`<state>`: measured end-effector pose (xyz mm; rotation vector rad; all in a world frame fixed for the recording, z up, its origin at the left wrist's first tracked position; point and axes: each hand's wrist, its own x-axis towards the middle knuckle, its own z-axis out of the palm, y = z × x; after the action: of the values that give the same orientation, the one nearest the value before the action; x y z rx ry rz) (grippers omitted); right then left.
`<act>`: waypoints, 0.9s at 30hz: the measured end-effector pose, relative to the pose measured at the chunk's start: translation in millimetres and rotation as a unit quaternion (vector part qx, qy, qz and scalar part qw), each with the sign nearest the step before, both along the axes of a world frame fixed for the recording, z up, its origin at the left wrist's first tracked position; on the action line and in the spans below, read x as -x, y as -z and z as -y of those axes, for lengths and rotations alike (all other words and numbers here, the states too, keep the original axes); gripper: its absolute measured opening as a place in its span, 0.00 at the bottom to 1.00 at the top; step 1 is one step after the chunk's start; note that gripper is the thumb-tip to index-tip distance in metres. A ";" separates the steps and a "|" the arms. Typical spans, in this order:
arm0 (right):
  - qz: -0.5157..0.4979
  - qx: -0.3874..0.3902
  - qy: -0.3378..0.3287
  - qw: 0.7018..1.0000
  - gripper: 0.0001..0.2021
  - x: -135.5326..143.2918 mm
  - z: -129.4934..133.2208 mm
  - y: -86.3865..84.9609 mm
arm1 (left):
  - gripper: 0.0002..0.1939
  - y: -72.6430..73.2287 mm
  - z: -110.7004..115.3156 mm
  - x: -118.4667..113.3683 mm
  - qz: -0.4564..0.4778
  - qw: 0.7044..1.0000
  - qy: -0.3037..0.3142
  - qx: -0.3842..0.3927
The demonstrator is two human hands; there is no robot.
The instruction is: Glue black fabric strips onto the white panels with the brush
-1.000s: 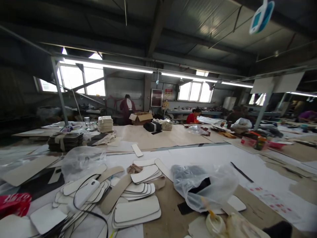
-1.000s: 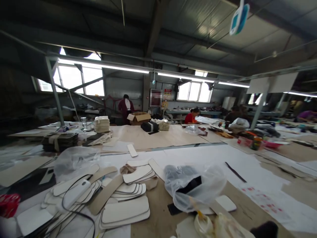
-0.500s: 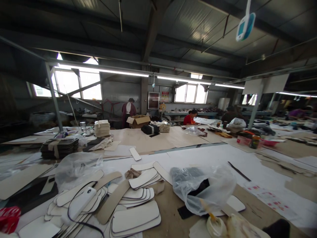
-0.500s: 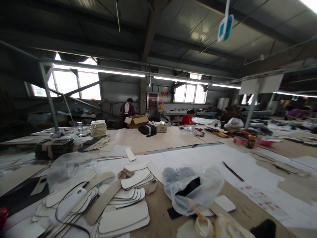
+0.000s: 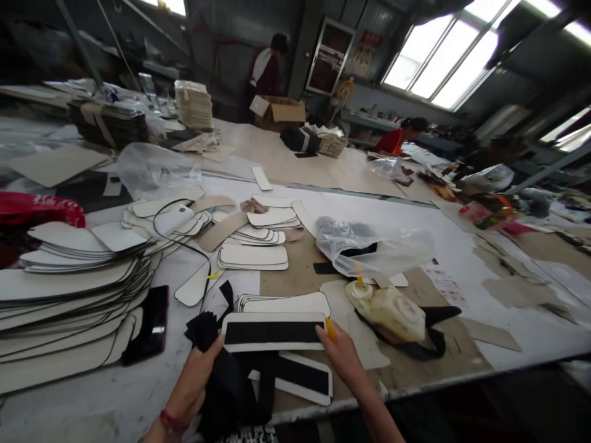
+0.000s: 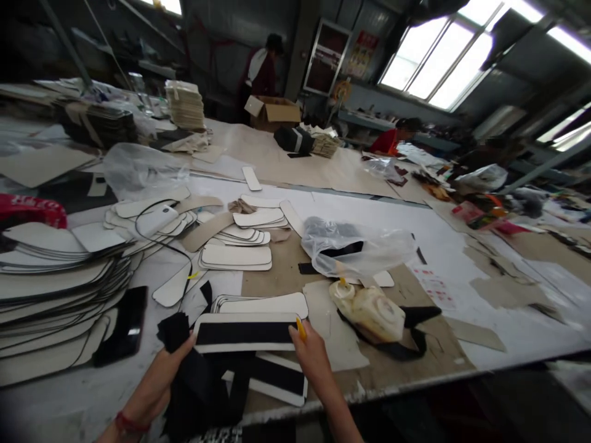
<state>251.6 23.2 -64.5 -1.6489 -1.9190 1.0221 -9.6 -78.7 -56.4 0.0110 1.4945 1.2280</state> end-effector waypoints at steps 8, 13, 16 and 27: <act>-0.031 0.025 0.016 0.999 0.14 2.9 -1.6 -0.5 | 0.16 2.3 3.6 5.1 0.030 0.999 -0.014 0.025; -0.055 0.072 0.037 0.995 0.15 3.5 -7.8 4.8 | 0.13 11.0 3.9 9.4 0.025 0.997 0.007 0.074; -0.064 0.082 0.058 0.993 0.17 3.6 -15.0 3.5 | 0.14 9.9 0.5 7.9 0.033 0.996 0.007 0.077; 0.064 -0.072 0.090 0.991 0.14 -12.5 -36.1 -4.6 | 0.16 6.5 -19.9 -2.1 0.002 0.992 -0.018 0.127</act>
<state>264.2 59.3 -59.8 -1.8035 -1.8341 0.7064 -7.5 -58.8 -62.9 -0.1898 1.6441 1.0572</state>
